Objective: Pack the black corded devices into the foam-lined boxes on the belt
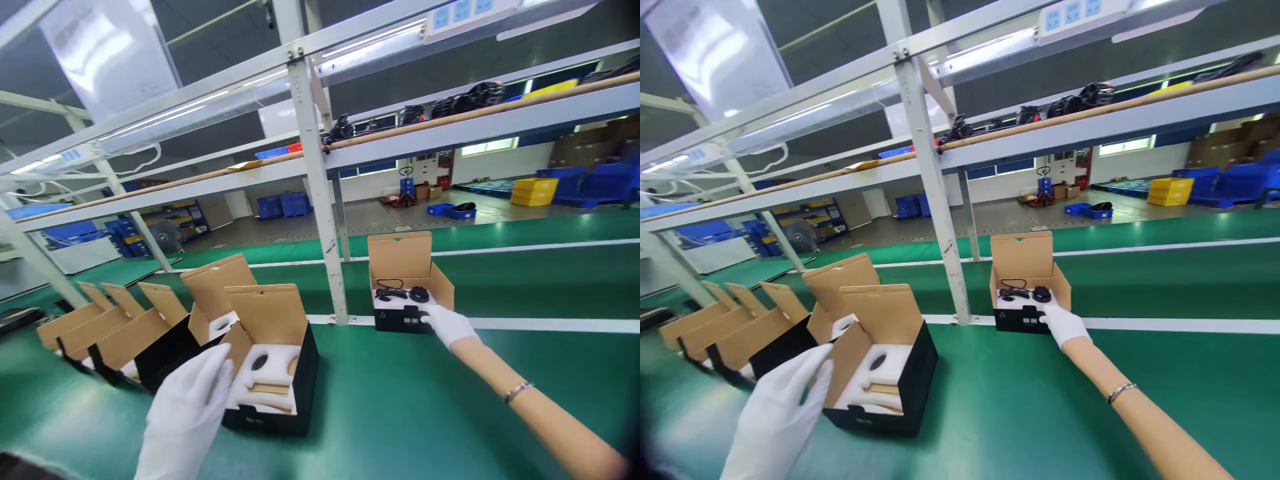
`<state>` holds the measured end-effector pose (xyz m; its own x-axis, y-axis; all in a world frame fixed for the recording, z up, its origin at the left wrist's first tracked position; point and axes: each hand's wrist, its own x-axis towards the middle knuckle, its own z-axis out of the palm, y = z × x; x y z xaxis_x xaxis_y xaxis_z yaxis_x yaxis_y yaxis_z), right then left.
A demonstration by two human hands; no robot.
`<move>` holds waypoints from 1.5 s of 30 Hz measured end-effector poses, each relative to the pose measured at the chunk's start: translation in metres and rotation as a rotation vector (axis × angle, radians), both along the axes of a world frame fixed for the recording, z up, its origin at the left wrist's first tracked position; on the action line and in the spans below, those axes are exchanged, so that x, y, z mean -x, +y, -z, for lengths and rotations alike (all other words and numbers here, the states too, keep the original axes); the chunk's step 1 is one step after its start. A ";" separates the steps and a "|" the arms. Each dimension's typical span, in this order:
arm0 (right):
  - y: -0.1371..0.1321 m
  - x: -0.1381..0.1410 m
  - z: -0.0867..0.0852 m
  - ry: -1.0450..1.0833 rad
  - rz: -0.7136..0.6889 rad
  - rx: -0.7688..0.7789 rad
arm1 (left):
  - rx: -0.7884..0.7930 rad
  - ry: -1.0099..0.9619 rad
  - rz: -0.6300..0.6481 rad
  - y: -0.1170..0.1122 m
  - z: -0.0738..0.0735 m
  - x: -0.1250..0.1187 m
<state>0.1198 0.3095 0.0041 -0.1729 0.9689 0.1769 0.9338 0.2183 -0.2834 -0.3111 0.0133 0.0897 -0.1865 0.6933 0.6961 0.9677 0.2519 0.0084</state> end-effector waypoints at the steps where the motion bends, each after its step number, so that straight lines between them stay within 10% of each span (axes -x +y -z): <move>1: 0.016 0.007 -0.003 0.005 -0.014 0.014 | -0.064 -0.136 -0.132 -0.010 0.011 0.021; 6: 0.053 0.055 -0.032 0.050 -0.038 0.015 | 0.022 -0.804 -0.275 -0.019 0.063 0.071; 11: -0.023 0.108 -0.048 0.195 -0.102 -0.250 | 0.098 -0.796 -0.065 0.020 0.090 0.052; 15: -0.094 0.164 -0.028 0.162 -0.373 -0.311 | 0.058 -0.623 -0.073 0.064 0.066 0.071; 23: -0.129 0.238 0.000 0.032 -0.476 -0.275 | -0.182 -0.276 -0.631 0.114 0.015 0.187; 35: -0.159 0.252 0.004 -0.220 -0.609 -0.131 | 0.091 0.029 -0.546 0.071 0.047 0.219; 45: -0.165 0.280 0.010 -0.083 -0.762 -0.287 | 0.240 -0.250 -0.533 0.001 0.032 0.289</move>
